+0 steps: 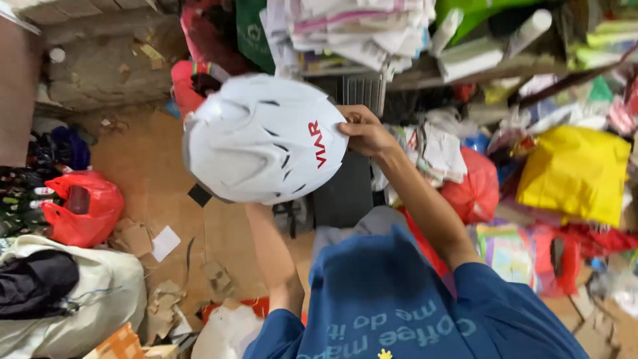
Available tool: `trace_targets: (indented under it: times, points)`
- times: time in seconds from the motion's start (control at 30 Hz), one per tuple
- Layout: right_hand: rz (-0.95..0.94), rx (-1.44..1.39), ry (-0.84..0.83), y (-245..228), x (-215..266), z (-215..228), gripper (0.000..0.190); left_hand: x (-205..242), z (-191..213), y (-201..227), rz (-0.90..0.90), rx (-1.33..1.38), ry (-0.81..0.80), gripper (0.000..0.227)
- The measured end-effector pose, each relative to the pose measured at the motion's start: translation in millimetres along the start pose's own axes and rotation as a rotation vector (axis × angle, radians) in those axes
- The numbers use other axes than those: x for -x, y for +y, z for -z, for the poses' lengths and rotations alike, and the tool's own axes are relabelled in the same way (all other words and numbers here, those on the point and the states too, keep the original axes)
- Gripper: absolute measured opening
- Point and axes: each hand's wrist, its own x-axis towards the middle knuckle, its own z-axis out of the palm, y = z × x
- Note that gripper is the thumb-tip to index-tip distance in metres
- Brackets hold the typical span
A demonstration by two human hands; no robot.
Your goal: The person places a white bicycle helmet on a digital scale and operates the keypad to record the weight. They then pick up a small notebook and a blue pen, writing down the recorded information while standing in a cluttered room filled with bags and papers.
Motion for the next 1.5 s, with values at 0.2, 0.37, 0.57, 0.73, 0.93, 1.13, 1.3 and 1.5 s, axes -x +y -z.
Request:
trace_targets:
  times: [0.2,0.37,0.57,0.73,0.93,1.13,1.3,1.5]
  points:
    - [-0.335,0.550,0.193,58,60,-18,0.050,127,78,8,0.082,-0.237,0.063,0.063]
    - [-0.450,0.752,0.234,100,126,-18,0.044,225,130,4,0.124,-0.435,0.121,0.058]
    - [-0.522,0.663,0.561,141,189,-41,0.045,312,155,-16,0.148,-0.688,0.175,0.051]
    - [-0.354,0.575,0.767,206,262,5,0.064,363,186,-62,0.148,-0.913,0.193,0.047]
    - [-0.370,0.744,0.848,214,329,21,0.083,411,225,-127,0.344,-0.702,0.187,0.050]
    - [-0.659,0.763,0.764,143,341,-40,0.067,371,191,-152,0.641,0.016,0.252,0.061]
    - [-0.425,0.983,0.598,187,380,-13,0.047,350,249,-255,0.787,0.321,0.261,0.068]
    - [-0.688,1.178,0.653,249,325,-5,0.039,330,182,-285,1.062,0.029,0.241,0.059]
